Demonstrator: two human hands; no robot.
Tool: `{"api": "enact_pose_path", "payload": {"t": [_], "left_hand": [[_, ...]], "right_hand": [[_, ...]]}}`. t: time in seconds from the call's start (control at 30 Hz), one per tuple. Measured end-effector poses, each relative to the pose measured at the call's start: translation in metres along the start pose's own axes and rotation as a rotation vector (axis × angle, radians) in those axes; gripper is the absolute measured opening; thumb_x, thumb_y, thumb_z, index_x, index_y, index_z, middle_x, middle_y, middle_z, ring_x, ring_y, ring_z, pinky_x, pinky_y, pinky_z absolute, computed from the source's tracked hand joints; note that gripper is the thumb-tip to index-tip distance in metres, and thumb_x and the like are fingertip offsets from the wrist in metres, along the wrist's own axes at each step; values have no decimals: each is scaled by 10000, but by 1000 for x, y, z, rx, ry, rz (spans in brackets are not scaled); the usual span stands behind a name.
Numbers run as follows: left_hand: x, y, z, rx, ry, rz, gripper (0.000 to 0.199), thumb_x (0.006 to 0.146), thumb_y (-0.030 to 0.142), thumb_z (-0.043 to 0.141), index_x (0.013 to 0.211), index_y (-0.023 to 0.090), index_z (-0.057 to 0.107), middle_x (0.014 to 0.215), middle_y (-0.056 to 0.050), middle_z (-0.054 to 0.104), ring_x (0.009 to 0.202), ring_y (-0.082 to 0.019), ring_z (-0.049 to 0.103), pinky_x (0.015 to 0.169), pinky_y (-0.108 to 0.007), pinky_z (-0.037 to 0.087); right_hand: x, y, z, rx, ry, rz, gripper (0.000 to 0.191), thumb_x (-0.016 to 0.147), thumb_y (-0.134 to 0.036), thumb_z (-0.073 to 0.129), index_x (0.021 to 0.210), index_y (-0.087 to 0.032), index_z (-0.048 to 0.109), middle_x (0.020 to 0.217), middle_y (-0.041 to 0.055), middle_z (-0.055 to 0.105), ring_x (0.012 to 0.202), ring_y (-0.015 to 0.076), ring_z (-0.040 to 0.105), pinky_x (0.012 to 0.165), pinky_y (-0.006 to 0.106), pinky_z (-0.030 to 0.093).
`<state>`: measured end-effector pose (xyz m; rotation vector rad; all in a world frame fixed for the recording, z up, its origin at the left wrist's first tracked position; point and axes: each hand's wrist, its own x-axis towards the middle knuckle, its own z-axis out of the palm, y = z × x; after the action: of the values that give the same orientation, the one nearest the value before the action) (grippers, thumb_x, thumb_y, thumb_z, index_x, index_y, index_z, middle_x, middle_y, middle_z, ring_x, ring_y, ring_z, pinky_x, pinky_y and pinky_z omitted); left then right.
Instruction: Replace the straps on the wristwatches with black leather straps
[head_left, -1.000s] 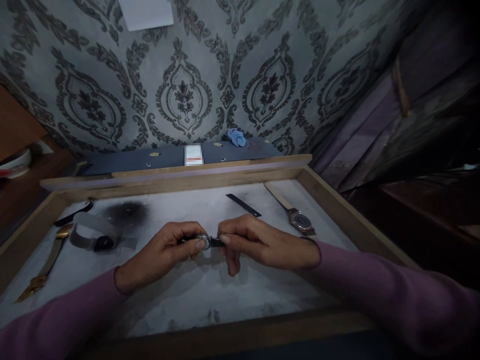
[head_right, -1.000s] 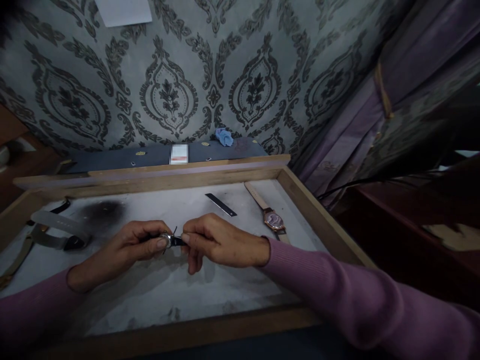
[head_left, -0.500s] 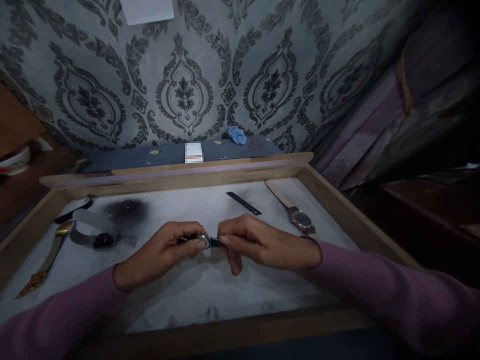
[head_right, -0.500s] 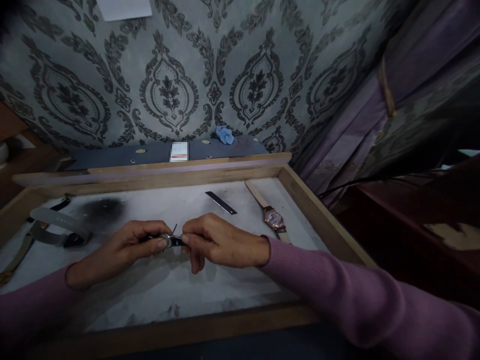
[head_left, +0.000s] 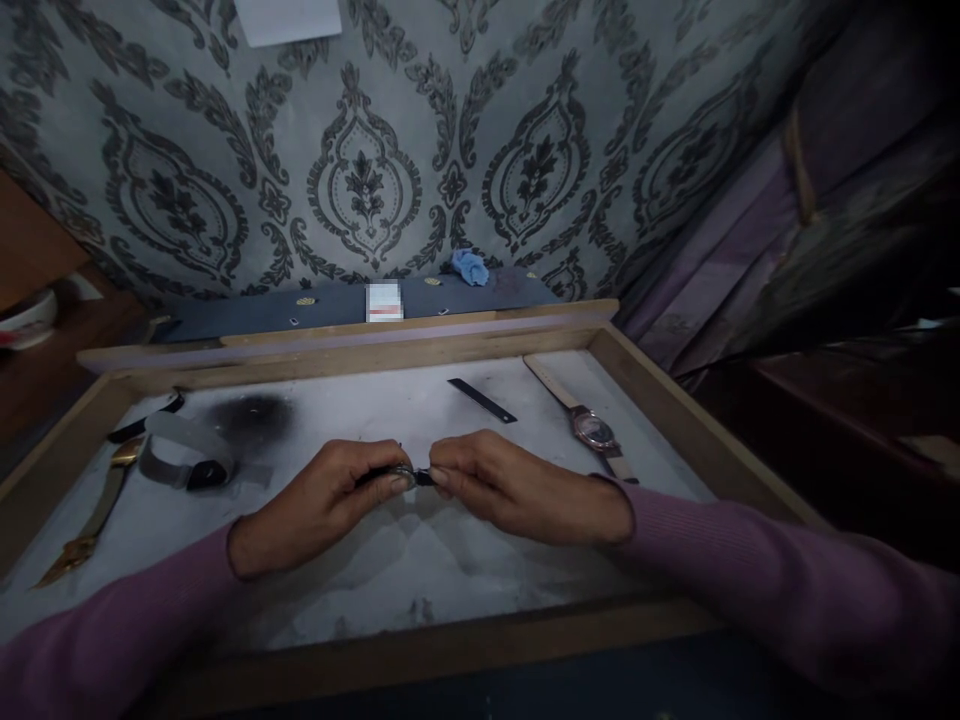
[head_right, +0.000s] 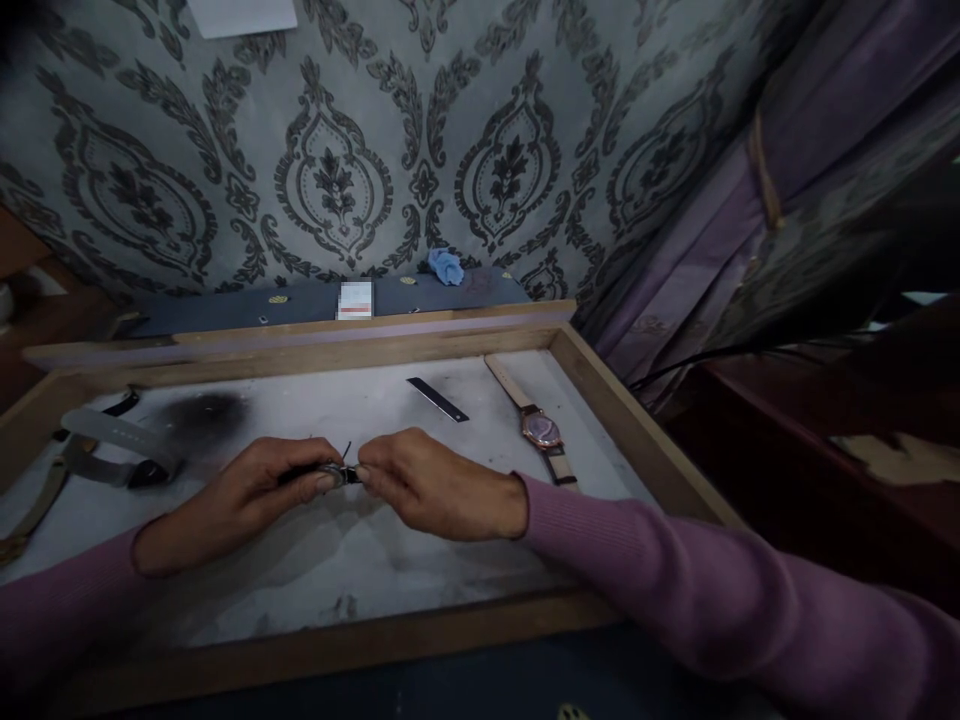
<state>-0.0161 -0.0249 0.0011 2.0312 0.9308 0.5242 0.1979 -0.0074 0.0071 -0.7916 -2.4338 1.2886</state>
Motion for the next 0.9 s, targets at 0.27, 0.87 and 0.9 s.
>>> {"api": "enact_pose_path", "payload": {"t": [0.27,0.87,0.9], "left_hand": [[-4,-1,4,168,49,66,248,966,267,419,825,143,581,694,14,535,628,-118,495,601,-232,357],[-5,-3,6,320,55,172,273,978,225,379,846,127,597,721,-31,581,645,-149,524,600,-265,375],[-5,-3,6,341,54,186,279,979,220,371,850,123,599,718,-35,581,644,-152,522,595,-268,374]], "right_hand": [[2,3,-2,264,-92,83,336,941,-316,409,640,-188,334,541,-78,283,468,51,253,438,199,207],[3,11,4,718,-175,251,395,888,-448,528,637,-163,419,479,-97,330,411,31,240,404,190,186],[3,12,5,737,-175,270,391,889,-447,529,644,-159,431,476,-95,339,409,31,243,403,189,188]]}}
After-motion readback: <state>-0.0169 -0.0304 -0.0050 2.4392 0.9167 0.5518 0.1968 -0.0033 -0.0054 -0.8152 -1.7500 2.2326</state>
